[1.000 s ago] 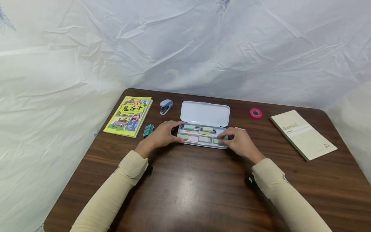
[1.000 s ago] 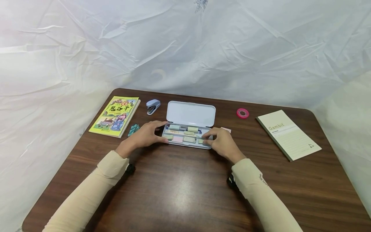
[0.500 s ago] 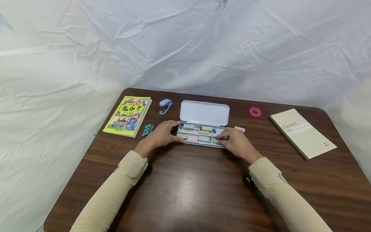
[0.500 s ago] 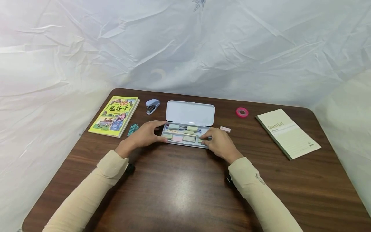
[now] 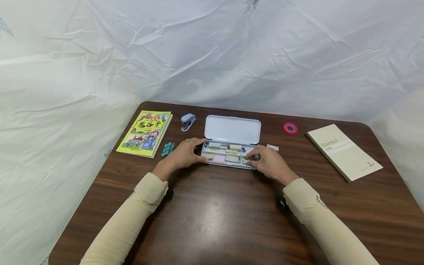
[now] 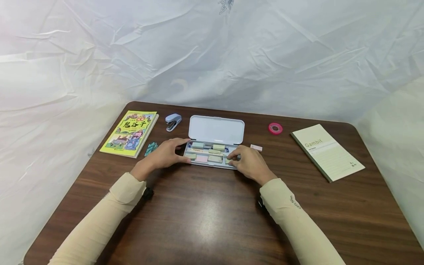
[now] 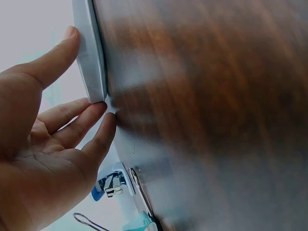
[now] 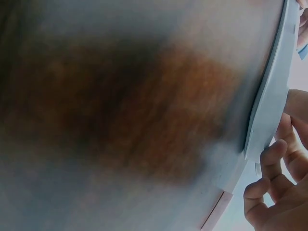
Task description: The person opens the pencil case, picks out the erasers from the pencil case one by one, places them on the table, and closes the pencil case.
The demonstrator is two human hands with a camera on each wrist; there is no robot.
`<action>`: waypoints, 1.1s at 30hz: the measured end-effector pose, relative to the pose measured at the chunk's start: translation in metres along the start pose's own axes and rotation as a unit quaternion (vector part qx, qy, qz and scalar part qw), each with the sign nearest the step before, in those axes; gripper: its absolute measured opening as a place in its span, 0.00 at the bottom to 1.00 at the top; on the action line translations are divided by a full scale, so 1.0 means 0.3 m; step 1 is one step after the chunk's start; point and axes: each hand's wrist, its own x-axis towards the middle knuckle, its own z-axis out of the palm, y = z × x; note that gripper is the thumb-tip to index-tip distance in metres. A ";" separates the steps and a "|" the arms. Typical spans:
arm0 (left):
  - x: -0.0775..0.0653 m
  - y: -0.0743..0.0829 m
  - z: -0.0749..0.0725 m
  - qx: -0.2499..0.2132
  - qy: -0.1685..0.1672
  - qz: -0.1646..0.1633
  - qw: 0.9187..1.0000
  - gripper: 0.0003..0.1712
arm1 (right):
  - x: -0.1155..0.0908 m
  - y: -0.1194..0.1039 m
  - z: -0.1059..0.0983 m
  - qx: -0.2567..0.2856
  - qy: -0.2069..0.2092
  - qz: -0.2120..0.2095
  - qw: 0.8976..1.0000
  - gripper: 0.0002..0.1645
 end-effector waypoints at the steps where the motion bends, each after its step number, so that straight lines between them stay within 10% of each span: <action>1: 0.001 -0.001 0.000 0.001 0.001 0.000 1.000 0.58 | 0.000 0.000 -0.002 0.001 -0.001 -0.002 1.000 0.10; 33: -0.001 -0.009 0.003 -0.012 0.002 -0.001 1.000 0.58 | 0.004 0.023 -0.049 0.019 -0.012 -0.014 1.000 0.11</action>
